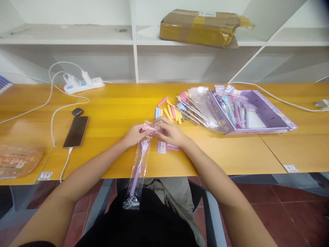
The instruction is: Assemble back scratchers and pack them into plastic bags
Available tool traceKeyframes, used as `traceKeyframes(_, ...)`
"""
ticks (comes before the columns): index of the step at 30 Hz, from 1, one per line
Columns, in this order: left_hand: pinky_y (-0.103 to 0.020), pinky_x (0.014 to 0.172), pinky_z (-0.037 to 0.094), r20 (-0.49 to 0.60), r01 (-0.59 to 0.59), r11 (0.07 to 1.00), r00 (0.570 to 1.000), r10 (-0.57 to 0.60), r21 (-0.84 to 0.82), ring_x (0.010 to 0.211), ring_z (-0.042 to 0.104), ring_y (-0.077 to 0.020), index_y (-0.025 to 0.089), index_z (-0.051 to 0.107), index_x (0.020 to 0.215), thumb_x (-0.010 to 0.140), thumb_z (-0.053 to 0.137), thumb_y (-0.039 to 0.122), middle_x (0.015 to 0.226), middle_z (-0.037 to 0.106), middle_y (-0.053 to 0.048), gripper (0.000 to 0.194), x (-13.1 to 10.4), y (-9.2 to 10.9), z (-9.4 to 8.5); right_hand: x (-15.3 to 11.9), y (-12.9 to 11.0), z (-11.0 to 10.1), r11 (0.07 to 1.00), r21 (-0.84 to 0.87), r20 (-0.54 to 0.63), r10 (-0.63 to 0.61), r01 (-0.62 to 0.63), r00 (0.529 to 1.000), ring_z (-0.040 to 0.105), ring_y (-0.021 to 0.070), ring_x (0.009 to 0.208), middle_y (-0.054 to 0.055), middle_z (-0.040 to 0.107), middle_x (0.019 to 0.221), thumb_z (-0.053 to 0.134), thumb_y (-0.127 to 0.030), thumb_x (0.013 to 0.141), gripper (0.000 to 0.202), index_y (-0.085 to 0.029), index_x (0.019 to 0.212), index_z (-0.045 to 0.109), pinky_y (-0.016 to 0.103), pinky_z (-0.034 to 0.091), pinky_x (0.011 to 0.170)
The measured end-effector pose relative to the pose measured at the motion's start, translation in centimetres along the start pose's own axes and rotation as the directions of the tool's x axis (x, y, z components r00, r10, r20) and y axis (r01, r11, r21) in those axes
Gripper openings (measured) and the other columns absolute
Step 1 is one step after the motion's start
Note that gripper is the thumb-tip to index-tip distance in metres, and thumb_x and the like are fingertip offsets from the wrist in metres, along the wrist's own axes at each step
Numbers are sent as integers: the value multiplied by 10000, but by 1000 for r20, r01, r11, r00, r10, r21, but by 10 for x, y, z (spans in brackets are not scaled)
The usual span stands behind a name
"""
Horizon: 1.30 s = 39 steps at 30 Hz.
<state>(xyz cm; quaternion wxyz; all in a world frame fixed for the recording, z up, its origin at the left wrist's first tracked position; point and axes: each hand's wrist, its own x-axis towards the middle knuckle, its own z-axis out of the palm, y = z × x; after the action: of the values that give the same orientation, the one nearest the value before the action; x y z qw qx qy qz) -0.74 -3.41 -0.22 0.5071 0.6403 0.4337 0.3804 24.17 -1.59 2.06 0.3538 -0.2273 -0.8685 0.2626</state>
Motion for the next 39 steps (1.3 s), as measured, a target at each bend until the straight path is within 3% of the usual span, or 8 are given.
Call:
traceKeyframes(2, -338, 854, 554, -5, 10, 1000, 1000, -10, 14, 896, 731, -212, 148, 818, 1012, 899, 809, 567, 1001, 813, -85, 433, 0, 0, 0, 1, 0, 1, 998, 67, -15, -11, 11, 1000, 671, 287, 1318, 122, 683, 1406, 633, -345, 1090, 277, -272, 1350, 695, 506, 560, 1143)
traceKeyframes(5, -340, 836, 553, -7, 35, 999, 999, -35, 12, 860, 727, -213, 153, 818, 991, 869, 825, 608, 954, 808, -80, 471, -1, 3, 0, 3, 1, 1, 990, 142, -28, 10, -6, 1000, 703, 278, 1265, 115, 732, 1346, 655, -352, 1081, 254, -267, 1311, 723, 506, 589, 1107)
traceKeyframes(11, -383, 975, 564, -31, 23, 994, 999, -26, -107, 1048, 751, -267, 165, 838, 1065, 939, 701, 711, 1114, 830, -112, 577, -3, 15, 1, 3, -3, 2, 981, 191, -45, 32, -23, 998, 731, 256, 1179, 112, 742, 1337, 638, -345, 1088, 286, -283, 1344, 752, 441, 659, 945)
traceKeyframes(14, -400, 1023, 555, -66, 22, 995, 997, -29, -99, 1079, 748, -280, 174, 842, 1045, 931, 717, 674, 1114, 834, -102, 528, -3, 15, 1, 3, -5, 2, 978, 210, -25, 16, -10, 1000, 739, 239, 1124, 109, 731, 1374, 636, -331, 1088, 328, -298, 1398, 736, 411, 668, 884)
traceKeyframes(17, -394, 1045, 544, -62, 7, 997, 998, -12, -76, 1099, 746, -269, 186, 842, 1053, 938, 726, 557, 1141, 834, -91, 405, -1, 12, 1, 3, -6, 2, 979, 204, -26, 10, -4, 1000, 731, 242, 1154, 108, 728, 1384, 635, -331, 1088, 339, -298, 1409, 737, 424, 663, 931)
traceKeyframes(22, -364, 994, 541, -32, 9, 1000, 999, -10, -17, 1026, 747, -240, 176, 815, 1031, 950, 705, 453, 1086, 826, -77, 309, 1, 10, 0, 4, -4, 1, 984, 179, -16, 18, -15, 1000, 724, 256, 1172, 110, 724, 1388, 637, -367, 1088, 351, -301, 1419, 735, 448, 655, 969)
traceKeyframes(30, -347, 882, 567, 20, 57, 998, 998, -57, 10, 990, 757, -240, 165, 763, 1234, 890, 836, 506, 1169, 820, -115, 490, 0, 5, -2, 1, 1, -1, 991, 114, -119, 79, -65, 990, 741, 251, 1060, 136, 668, 1491, 654, -413, 1079, 452, -326, 1523, 654, 466, 668, 914)
traceKeyframes(39, -324, 782, 550, 29, 71, 997, 997, -71, -26, 823, 736, -214, 153, 783, 1094, 896, 812, 581, 949, 814, -82, 472, -2, 9, -1, 3, -7, -8, 973, 232, -53, 12, 0, 999, 762, 246, 1190, 98, 794, 1326, 637, -359, 1093, 270, -288, 1301, 793, 438, 666, 961)
